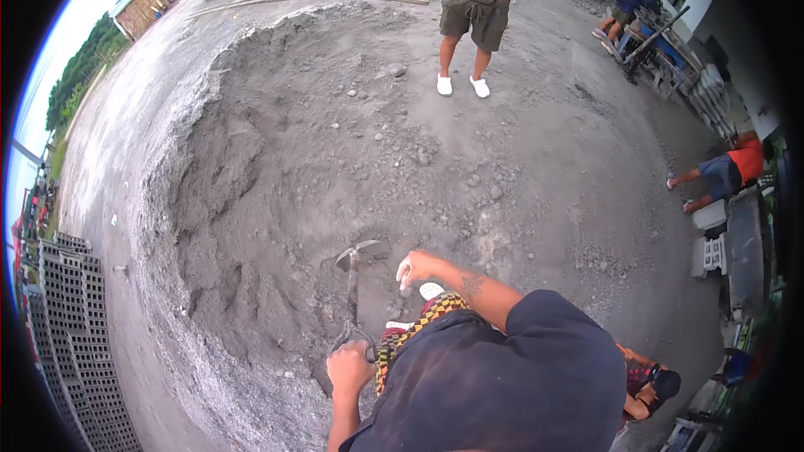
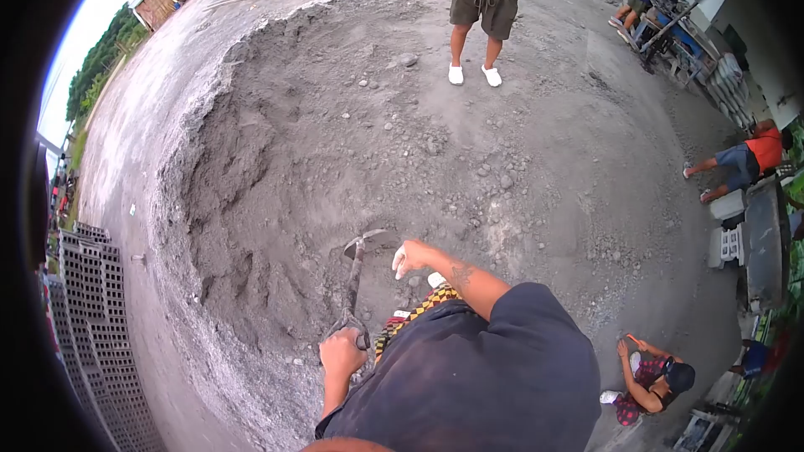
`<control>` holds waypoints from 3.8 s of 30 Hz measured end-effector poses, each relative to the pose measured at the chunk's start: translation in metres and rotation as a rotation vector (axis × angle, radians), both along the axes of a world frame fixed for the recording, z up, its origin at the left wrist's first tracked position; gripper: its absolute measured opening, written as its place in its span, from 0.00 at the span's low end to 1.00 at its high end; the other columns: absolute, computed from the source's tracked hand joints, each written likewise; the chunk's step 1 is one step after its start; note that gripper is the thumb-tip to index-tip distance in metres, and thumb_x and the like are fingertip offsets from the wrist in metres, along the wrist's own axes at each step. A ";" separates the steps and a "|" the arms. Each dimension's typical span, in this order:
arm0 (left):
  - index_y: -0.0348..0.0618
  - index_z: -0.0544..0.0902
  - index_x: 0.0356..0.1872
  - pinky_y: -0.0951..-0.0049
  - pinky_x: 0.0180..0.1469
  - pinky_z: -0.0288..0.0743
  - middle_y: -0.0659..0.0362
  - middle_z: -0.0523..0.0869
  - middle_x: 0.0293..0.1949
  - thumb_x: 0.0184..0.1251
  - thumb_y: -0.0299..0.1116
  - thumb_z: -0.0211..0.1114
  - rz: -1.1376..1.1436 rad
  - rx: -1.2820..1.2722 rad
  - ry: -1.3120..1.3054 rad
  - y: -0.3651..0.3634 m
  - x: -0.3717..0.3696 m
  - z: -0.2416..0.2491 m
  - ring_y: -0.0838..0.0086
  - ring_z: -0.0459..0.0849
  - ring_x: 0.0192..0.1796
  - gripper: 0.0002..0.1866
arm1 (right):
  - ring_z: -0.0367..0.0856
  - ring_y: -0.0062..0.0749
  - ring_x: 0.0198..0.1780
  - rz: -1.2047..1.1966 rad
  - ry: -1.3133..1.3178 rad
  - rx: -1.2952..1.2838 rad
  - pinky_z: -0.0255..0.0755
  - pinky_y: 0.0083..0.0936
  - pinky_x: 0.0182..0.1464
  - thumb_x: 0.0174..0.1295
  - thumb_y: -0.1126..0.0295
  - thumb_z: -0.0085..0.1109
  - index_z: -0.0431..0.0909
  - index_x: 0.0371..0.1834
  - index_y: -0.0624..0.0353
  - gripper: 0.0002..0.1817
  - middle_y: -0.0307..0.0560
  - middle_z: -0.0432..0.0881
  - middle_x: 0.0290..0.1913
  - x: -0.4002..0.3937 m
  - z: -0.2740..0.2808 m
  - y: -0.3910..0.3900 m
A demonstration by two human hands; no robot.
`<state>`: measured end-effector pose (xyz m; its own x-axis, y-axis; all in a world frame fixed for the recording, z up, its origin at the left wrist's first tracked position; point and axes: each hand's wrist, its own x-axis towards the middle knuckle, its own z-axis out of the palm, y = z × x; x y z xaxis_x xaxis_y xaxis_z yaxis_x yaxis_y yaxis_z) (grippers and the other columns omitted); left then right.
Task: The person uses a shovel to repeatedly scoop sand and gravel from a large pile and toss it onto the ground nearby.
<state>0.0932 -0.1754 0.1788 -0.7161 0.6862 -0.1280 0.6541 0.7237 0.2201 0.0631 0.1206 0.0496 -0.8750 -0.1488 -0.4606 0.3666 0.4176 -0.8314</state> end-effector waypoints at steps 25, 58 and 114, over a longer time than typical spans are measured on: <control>0.57 0.74 0.49 0.64 0.29 0.73 0.57 0.81 0.21 0.50 0.36 0.61 0.668 0.263 -0.311 0.101 0.064 0.075 0.64 0.80 0.25 0.20 | 0.74 0.31 0.22 -0.551 -0.887 -1.191 0.74 0.27 0.29 0.51 0.65 0.63 0.67 0.34 0.62 0.17 0.44 0.73 0.22 -0.015 -0.081 -0.140; 0.54 0.63 0.45 0.68 0.22 0.68 0.58 0.68 0.18 0.51 0.20 0.52 1.707 2.635 -0.716 0.027 0.030 -0.053 0.73 0.68 0.19 0.21 | 0.65 0.19 0.11 -0.421 -1.015 -0.539 0.64 0.17 0.13 0.62 0.59 0.46 0.67 0.23 0.56 0.14 0.35 0.68 0.14 0.011 0.019 -0.187; 0.38 0.72 0.21 0.77 0.20 0.64 0.60 0.74 0.18 0.40 0.21 0.60 1.774 0.630 0.138 -0.030 0.025 -0.108 0.76 0.71 0.18 0.06 | 0.68 0.27 0.21 -0.841 -1.073 -1.155 0.68 0.28 0.28 0.50 0.74 0.56 0.65 0.20 0.54 0.09 0.36 0.66 0.16 -0.178 -0.257 -0.148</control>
<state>0.1179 -0.2051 0.0707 -0.5340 -0.8422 -0.0737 -0.6254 0.3349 0.7048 -0.1151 -0.0271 -0.2072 -0.2953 -0.4922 -0.8189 0.6764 -0.7130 0.1846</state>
